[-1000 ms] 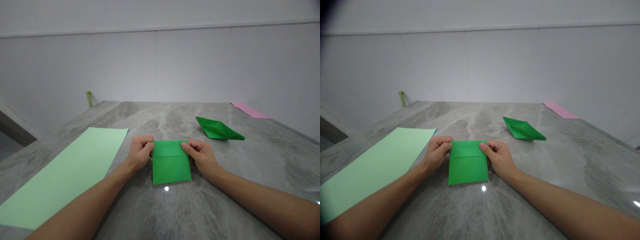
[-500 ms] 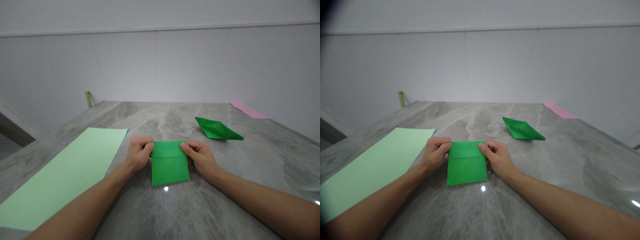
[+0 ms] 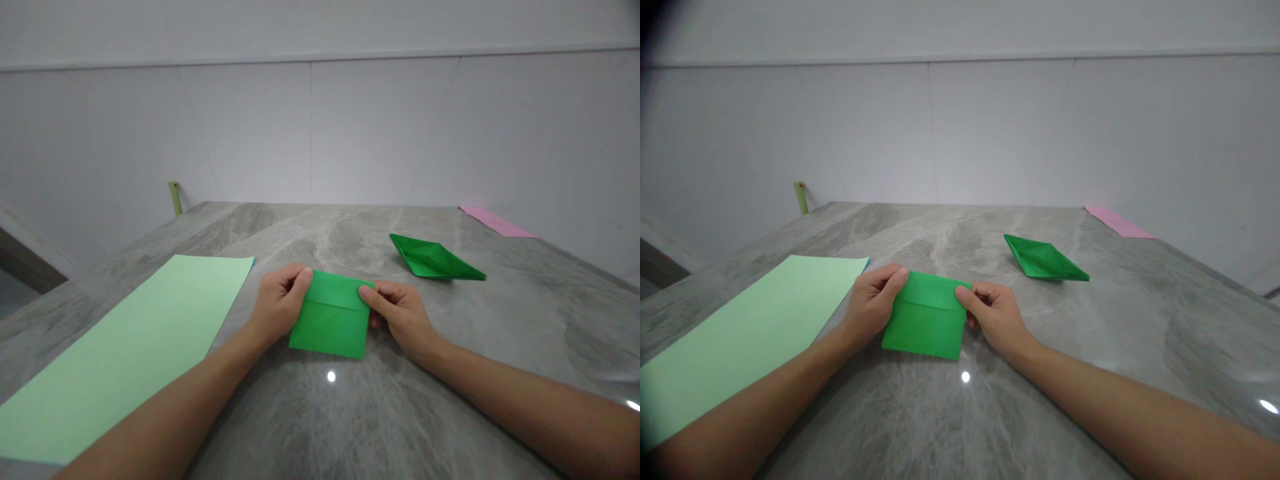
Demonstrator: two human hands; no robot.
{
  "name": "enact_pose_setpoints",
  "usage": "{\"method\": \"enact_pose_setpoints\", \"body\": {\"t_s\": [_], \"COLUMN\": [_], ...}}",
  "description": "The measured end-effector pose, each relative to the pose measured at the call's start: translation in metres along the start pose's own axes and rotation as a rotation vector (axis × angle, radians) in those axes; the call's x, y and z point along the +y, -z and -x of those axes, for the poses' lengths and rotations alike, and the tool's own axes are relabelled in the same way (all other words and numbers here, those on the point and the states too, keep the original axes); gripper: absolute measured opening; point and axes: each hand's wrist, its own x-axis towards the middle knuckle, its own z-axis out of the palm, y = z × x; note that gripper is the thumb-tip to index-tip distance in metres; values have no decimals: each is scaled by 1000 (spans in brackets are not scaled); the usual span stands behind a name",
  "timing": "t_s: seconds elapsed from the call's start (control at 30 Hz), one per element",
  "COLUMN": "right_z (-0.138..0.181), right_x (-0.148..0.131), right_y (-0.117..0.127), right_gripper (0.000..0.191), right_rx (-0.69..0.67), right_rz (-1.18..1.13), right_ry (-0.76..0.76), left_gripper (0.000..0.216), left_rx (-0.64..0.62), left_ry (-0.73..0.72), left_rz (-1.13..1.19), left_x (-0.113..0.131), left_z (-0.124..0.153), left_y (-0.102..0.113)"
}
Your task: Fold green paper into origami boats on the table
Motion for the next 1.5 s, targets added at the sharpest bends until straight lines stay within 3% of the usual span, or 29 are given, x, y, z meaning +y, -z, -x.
{"method": "enact_pose_setpoints", "body": {"t_s": [0.23,0.63,0.97,1.2,1.33,1.5], "right_z": [-1,-1,-1,-1,-1,-2], "right_x": [1,0,1,0,2,1], "right_y": [-1,-2,-2,-2,-2,-1], "right_gripper": [39,40,40,40,39,39], "right_rx": [-101,-74,-77,-87,-84,-90], "right_rz": [-40,-45,-34,-38,-33,-26], "right_ry": [-41,-61,-51,-66,-63,-62], "left_gripper": [34,24,26,27,23,21], "left_rx": [-32,-68,-49,25,95,98], "left_ry": [35,90,67,34,63,114], "left_rz": [-3,110,63,-9,-7,49], "left_x": [0,-3,-4,-1,-2,-4], "left_z": [-4,-3,-3,-3,-5,-6], "left_y": [-4,-4,-3,-2,-1,-1]}}
